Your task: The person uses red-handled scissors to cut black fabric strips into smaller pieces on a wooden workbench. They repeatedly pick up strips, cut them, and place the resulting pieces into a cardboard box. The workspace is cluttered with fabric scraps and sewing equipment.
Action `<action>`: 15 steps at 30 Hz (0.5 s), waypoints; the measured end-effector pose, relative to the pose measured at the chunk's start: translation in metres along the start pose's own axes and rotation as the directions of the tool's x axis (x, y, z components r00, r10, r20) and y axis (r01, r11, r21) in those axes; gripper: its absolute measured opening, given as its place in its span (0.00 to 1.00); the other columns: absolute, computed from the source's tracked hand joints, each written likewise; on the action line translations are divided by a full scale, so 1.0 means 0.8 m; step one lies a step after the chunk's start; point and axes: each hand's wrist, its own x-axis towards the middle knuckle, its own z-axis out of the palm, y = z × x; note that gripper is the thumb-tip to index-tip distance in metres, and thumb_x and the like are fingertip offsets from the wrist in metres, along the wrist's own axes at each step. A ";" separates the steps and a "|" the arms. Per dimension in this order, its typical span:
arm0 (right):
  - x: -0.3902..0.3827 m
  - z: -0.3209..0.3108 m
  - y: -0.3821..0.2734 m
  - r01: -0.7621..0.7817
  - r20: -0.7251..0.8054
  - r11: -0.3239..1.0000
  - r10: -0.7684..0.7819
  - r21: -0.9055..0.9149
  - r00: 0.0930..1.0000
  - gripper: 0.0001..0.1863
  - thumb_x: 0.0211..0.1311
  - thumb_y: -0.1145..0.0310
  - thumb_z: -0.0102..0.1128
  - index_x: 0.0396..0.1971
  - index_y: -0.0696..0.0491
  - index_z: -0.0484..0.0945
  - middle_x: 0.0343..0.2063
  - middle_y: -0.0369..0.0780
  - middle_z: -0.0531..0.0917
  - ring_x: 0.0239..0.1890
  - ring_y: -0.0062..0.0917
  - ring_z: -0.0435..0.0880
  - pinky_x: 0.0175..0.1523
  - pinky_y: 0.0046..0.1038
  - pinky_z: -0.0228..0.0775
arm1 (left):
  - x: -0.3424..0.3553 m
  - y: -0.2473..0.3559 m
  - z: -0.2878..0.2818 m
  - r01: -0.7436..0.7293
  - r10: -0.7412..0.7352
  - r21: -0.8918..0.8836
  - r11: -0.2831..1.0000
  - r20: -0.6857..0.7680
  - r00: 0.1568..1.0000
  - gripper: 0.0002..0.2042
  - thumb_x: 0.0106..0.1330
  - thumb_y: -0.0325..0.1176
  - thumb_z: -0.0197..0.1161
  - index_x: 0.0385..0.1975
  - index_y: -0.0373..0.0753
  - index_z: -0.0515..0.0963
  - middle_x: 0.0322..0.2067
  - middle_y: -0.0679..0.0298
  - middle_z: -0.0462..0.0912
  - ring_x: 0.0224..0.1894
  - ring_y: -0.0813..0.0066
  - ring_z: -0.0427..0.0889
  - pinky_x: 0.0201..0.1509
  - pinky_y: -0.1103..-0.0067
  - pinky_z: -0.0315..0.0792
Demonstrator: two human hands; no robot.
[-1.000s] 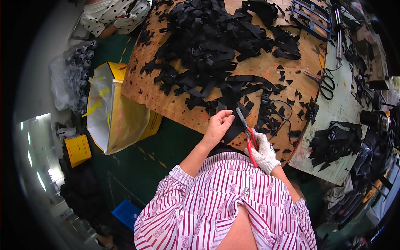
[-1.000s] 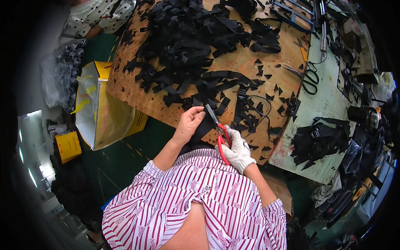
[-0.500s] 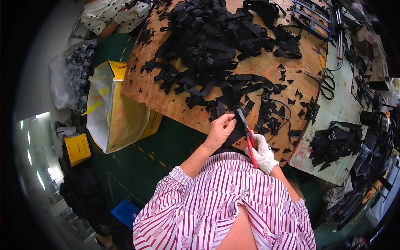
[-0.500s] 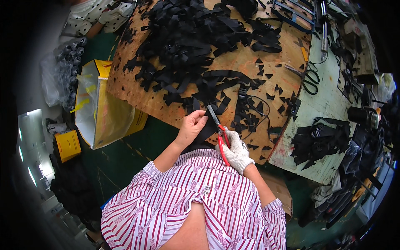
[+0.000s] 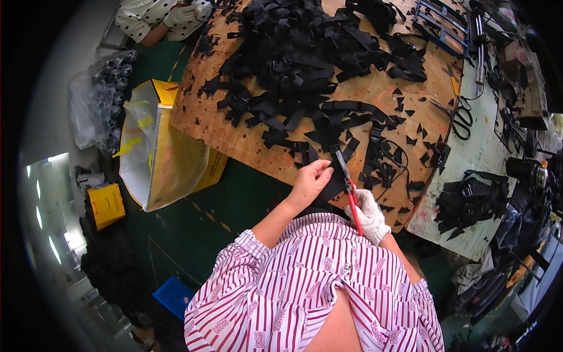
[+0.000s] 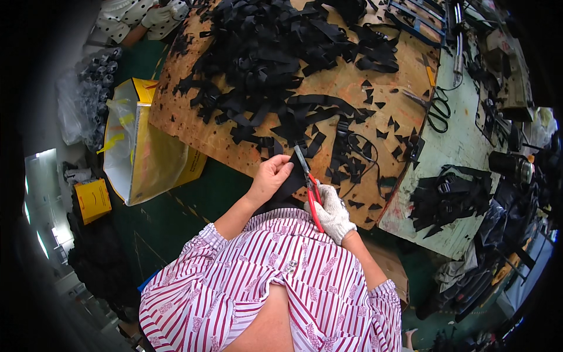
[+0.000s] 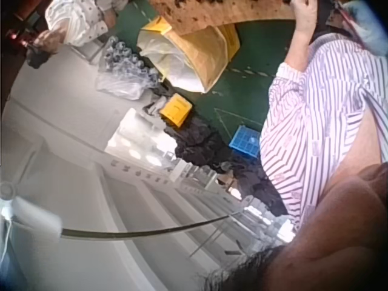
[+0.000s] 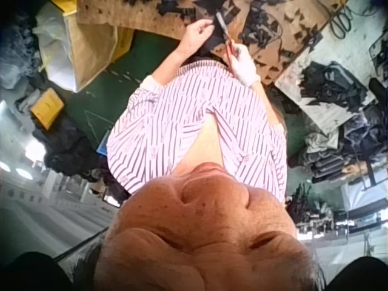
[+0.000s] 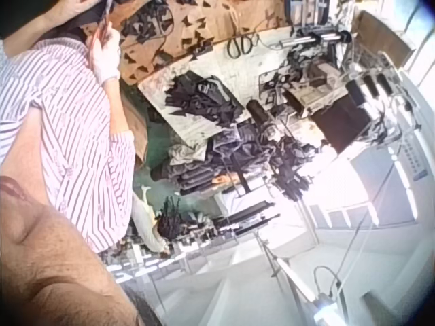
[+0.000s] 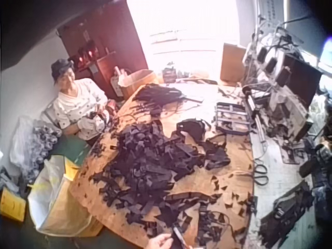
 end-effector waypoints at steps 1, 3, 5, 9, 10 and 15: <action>0.000 0.001 0.002 0.012 -0.011 1.000 -0.012 0.016 1.000 0.19 0.61 0.62 0.55 0.44 0.59 0.65 0.29 0.37 0.77 0.28 0.16 0.76 0.36 0.20 0.69 | -0.003 0.002 0.001 0.009 -0.009 0.020 1.000 0.010 1.000 0.08 0.66 0.29 0.55 0.38 0.32 0.74 0.23 0.78 0.71 0.24 0.95 0.64 0.27 0.93 0.59; 0.001 0.003 0.009 0.040 -0.030 0.998 -0.039 0.047 0.999 0.18 0.61 0.62 0.55 0.44 0.59 0.65 0.28 0.36 0.77 0.28 0.16 0.76 0.36 0.20 0.69 | -0.007 0.011 0.001 0.023 -0.024 0.043 0.999 0.030 0.999 0.08 0.65 0.29 0.57 0.39 0.32 0.75 0.23 0.78 0.71 0.24 0.95 0.64 0.26 0.92 0.59; 0.000 0.003 0.013 -0.044 -0.002 0.992 0.045 0.115 0.999 0.18 0.60 0.63 0.56 0.44 0.59 0.65 0.28 0.36 0.77 0.28 0.16 0.75 0.36 0.20 0.68 | -0.006 0.002 -0.001 0.033 -0.034 0.064 0.997 0.024 0.999 0.08 0.65 0.29 0.56 0.38 0.32 0.75 0.23 0.78 0.71 0.24 0.95 0.64 0.26 0.92 0.59; 0.001 0.006 0.031 -0.084 0.039 0.970 0.077 0.227 0.996 0.19 0.59 0.63 0.58 0.44 0.59 0.66 0.28 0.37 0.77 0.28 0.16 0.75 0.36 0.20 0.68 | 0.001 -0.004 0.000 0.110 -0.108 -0.259 0.960 0.024 0.994 0.07 0.66 0.29 0.56 0.38 0.32 0.75 0.23 0.79 0.70 0.23 0.95 0.63 0.25 0.92 0.57; 0.003 0.007 0.035 -0.086 0.039 0.977 0.080 0.193 0.996 0.19 0.59 0.63 0.59 0.44 0.58 0.66 0.29 0.37 0.77 0.28 0.16 0.74 0.36 0.20 0.67 | 0.000 -0.002 0.001 0.085 -0.084 -0.214 0.973 0.014 0.996 0.07 0.66 0.29 0.55 0.38 0.32 0.75 0.23 0.79 0.70 0.23 0.95 0.63 0.25 0.92 0.57; 0.007 0.006 0.022 -0.110 0.061 0.972 0.100 0.206 0.993 0.20 0.61 0.61 0.56 0.46 0.58 0.64 0.31 0.37 0.77 0.29 0.15 0.75 0.36 0.19 0.68 | -0.006 0.003 -0.004 0.072 -0.072 -0.002 0.997 0.056 0.996 0.07 0.66 0.30 0.56 0.37 0.32 0.75 0.23 0.79 0.70 0.23 0.95 0.62 0.25 0.92 0.57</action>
